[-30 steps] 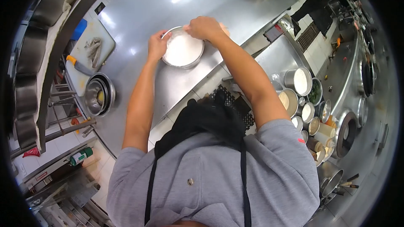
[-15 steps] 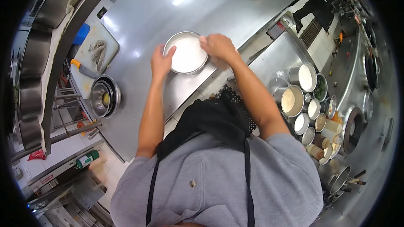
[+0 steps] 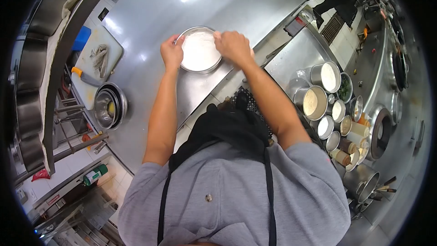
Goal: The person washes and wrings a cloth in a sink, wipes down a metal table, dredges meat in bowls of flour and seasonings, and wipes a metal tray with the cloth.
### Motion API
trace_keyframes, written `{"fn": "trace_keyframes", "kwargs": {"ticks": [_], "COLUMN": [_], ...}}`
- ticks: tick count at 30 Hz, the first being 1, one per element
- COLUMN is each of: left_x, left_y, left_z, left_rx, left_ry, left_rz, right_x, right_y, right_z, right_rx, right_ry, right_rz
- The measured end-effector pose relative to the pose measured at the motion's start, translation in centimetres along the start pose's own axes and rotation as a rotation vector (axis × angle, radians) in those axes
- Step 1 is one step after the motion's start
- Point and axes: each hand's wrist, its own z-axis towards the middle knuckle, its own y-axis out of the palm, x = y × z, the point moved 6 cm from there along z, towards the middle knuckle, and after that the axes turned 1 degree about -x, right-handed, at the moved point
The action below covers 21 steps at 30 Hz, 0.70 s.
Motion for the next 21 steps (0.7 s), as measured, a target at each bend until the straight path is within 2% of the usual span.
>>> {"fn": "trace_keyframes", "kwargs": {"ticks": [2,3,5,6,8,9,10,12,13,14,16,17,19,20,21], "left_x": [0.0,0.1,-1.2,-1.8,-2.9,-3.1,-2.3,0.1,1.0,0.6,2.6,3.0,0.9,0.4,-0.7], "left_y": [-0.6,-0.3,-0.4,-0.3,-0.9,-1.5,-2.5,-3.7,-3.7,-3.4,-1.0,-1.0,0.5,1.2,1.3], "left_z": [-1.4,-1.9,-3.0,-3.5,-4.8,-5.2,-4.0,-2.0,-0.3,1.8,3.8,4.4,5.6,5.6,5.4], "left_rx": [0.146,0.149,0.351,0.350,0.290,0.166,0.162,-0.025,-0.030,-0.031,-0.327,-0.327,-0.556,-0.563,-0.458], "left_ry": [-0.141,-0.141,-0.196,-0.191,-0.254,-0.299,-0.288,-0.068,0.090,0.092,0.589,0.597,0.210,0.212,0.136], "left_rz": [0.046,0.054,-0.078,-0.078,-0.244,-0.149,-0.148,0.242,0.235,0.238,0.242,0.244,0.098,0.098,-0.006], "right_x": [0.7,0.2,0.4,0.8,1.2,1.7,1.5,0.6,-0.1,-1.1,-2.6,-3.5,-4.4,-4.3,-4.1], "right_y": [0.6,1.3,2.3,2.5,2.4,1.8,1.4,1.0,0.3,-0.3,-0.4,-0.1,-0.3,-0.7,-0.8], "right_z": [-3.2,-4.2,-5.5,-5.3,-3.9,-2.8,-1.4,1.2,2.6,3.9,6.4,7.7,8.5,8.5,8.2], "right_rx": [0.188,0.186,0.182,0.186,0.135,0.147,0.083,-0.069,-0.150,-0.170,-0.189,-0.194,-0.197,-0.204,-0.217], "right_ry": [0.191,0.188,0.309,0.309,0.177,0.178,0.086,-0.085,-0.173,-0.255,-0.338,-0.414,-0.482,-0.432,-0.381], "right_rz": [0.090,0.097,0.273,0.274,0.252,0.256,0.217,0.135,0.087,0.053,0.019,-0.045,-0.107,-0.125,-0.141]}}
